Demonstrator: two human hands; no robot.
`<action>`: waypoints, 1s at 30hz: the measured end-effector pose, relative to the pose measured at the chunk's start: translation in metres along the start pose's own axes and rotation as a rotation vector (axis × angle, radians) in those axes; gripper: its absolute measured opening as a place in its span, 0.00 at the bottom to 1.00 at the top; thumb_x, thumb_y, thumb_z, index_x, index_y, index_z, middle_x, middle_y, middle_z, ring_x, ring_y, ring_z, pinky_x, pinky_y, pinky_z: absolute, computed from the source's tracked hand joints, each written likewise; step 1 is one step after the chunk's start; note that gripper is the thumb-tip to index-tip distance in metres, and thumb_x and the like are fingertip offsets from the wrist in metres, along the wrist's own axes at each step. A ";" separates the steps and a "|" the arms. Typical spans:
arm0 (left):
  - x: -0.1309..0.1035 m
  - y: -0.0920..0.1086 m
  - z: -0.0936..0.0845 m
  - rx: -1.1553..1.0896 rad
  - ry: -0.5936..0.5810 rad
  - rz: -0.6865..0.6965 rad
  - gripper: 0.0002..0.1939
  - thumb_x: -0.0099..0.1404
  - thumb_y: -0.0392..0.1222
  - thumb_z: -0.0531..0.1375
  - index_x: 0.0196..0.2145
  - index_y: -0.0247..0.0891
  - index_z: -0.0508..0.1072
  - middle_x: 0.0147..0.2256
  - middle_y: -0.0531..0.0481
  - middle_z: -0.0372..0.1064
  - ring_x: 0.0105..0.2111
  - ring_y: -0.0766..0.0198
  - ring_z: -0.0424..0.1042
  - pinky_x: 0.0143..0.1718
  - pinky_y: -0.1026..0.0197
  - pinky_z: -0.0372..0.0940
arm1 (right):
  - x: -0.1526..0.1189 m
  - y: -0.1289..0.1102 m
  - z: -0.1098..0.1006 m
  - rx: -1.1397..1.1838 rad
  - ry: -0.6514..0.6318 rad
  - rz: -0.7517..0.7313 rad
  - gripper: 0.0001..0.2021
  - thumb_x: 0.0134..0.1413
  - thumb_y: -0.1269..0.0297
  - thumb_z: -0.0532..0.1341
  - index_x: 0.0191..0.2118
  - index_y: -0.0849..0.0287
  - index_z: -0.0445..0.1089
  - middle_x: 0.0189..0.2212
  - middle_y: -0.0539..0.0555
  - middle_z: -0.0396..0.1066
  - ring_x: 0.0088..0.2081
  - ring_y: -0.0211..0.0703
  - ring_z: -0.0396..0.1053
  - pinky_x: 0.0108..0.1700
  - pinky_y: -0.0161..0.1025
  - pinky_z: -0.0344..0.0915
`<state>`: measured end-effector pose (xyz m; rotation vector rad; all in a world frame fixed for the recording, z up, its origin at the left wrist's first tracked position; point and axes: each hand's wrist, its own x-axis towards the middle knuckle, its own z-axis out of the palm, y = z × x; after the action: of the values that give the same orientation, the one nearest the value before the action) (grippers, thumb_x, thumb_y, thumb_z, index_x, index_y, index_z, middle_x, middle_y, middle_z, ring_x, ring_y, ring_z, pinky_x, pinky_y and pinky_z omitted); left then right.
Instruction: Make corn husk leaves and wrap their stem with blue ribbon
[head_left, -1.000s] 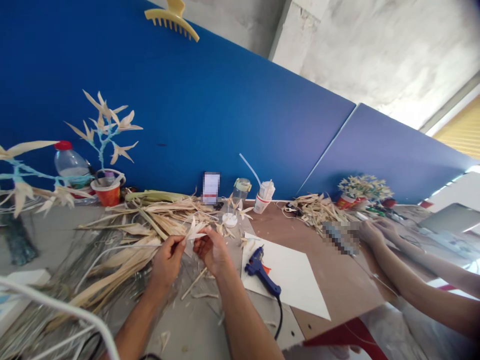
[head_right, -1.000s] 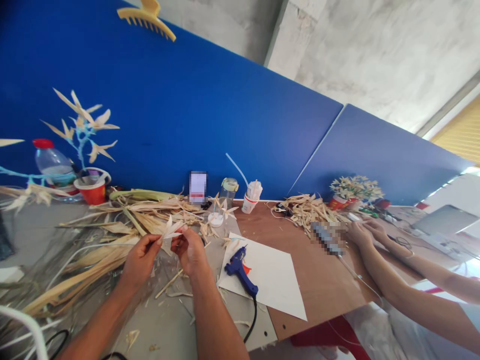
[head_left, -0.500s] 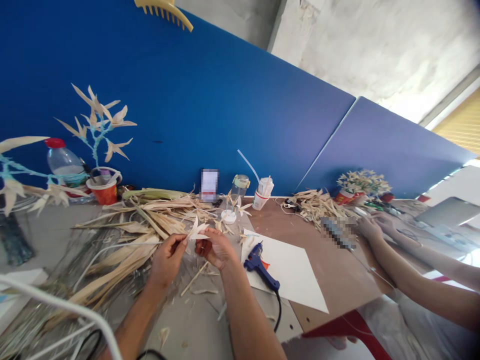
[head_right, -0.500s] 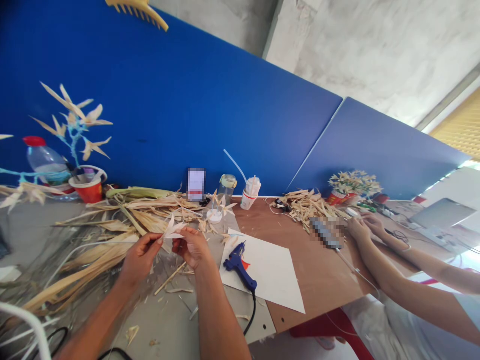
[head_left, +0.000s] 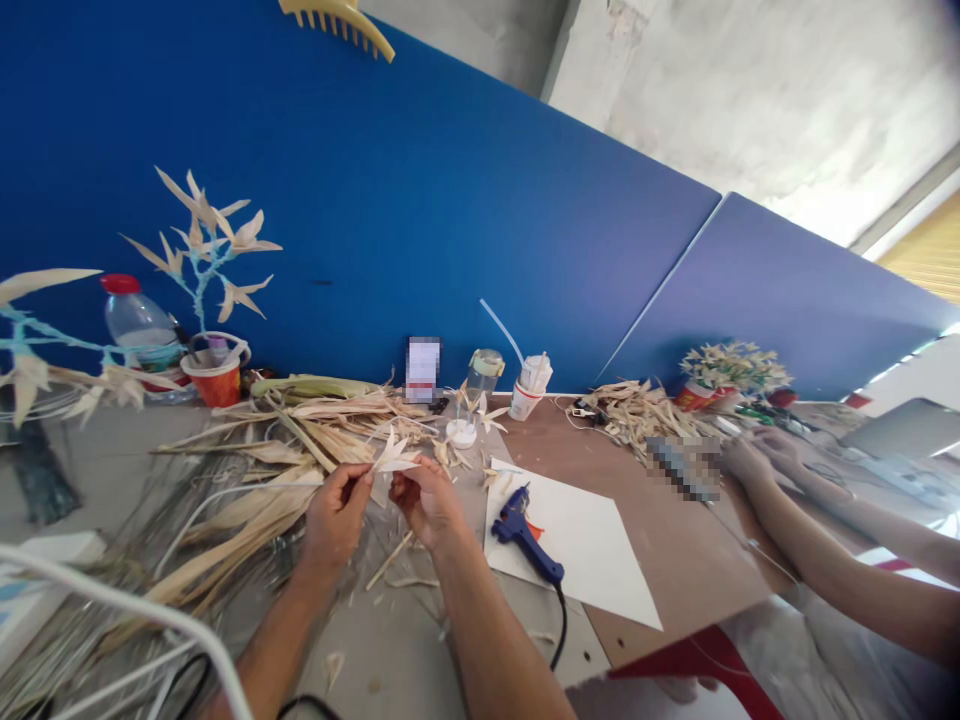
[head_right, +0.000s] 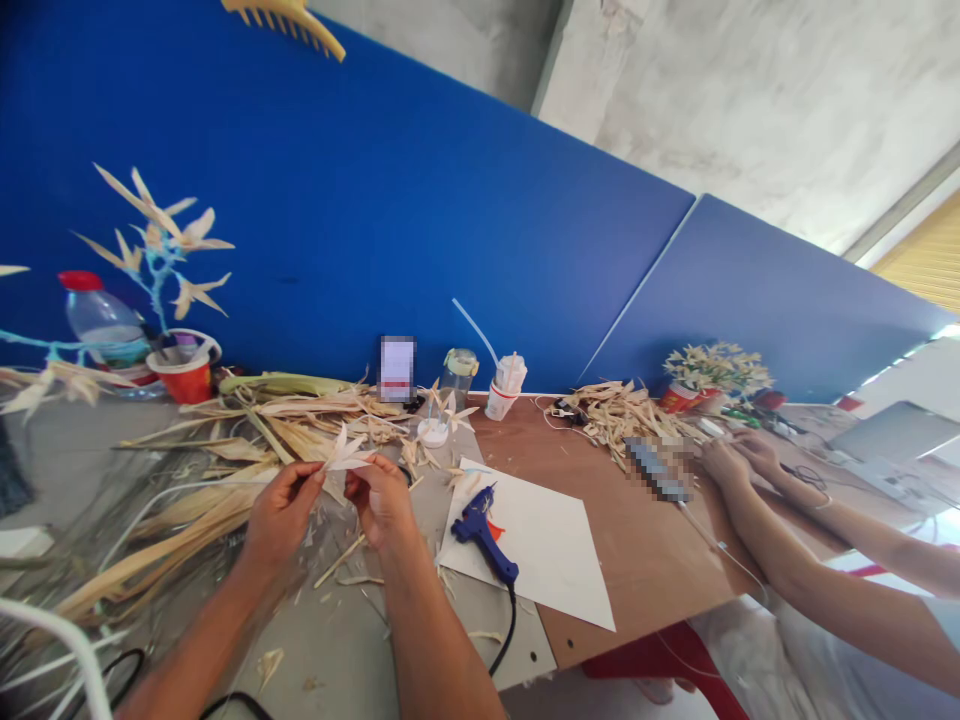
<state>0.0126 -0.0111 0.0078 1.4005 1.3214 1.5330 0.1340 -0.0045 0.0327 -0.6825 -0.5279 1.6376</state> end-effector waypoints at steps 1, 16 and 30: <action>0.000 0.000 0.000 -0.001 -0.003 0.002 0.12 0.56 0.49 0.59 0.32 0.37 0.72 0.24 0.54 0.68 0.23 0.66 0.63 0.25 0.64 0.59 | 0.000 0.000 0.000 0.017 -0.007 0.020 0.05 0.31 0.74 0.64 0.19 0.61 0.66 0.14 0.45 0.65 0.17 0.29 0.58 0.22 0.27 0.54; 0.001 -0.001 -0.002 0.021 -0.007 0.028 0.10 0.57 0.47 0.58 0.30 0.38 0.72 0.23 0.55 0.67 0.24 0.65 0.63 0.26 0.64 0.58 | 0.002 0.005 -0.005 0.026 -0.054 0.043 0.05 0.33 0.73 0.63 0.22 0.60 0.67 0.15 0.45 0.65 0.18 0.29 0.57 0.22 0.28 0.54; 0.001 -0.001 -0.003 0.056 0.020 0.058 0.11 0.57 0.48 0.58 0.31 0.38 0.73 0.26 0.53 0.70 0.26 0.64 0.67 0.29 0.63 0.62 | -0.001 0.015 0.001 -0.058 -0.093 -0.075 0.03 0.33 0.73 0.62 0.22 0.60 0.70 0.18 0.46 0.67 0.18 0.31 0.58 0.25 0.31 0.55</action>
<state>0.0087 -0.0103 0.0071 1.4729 1.3560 1.5623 0.1229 -0.0081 0.0234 -0.6239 -0.6630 1.5945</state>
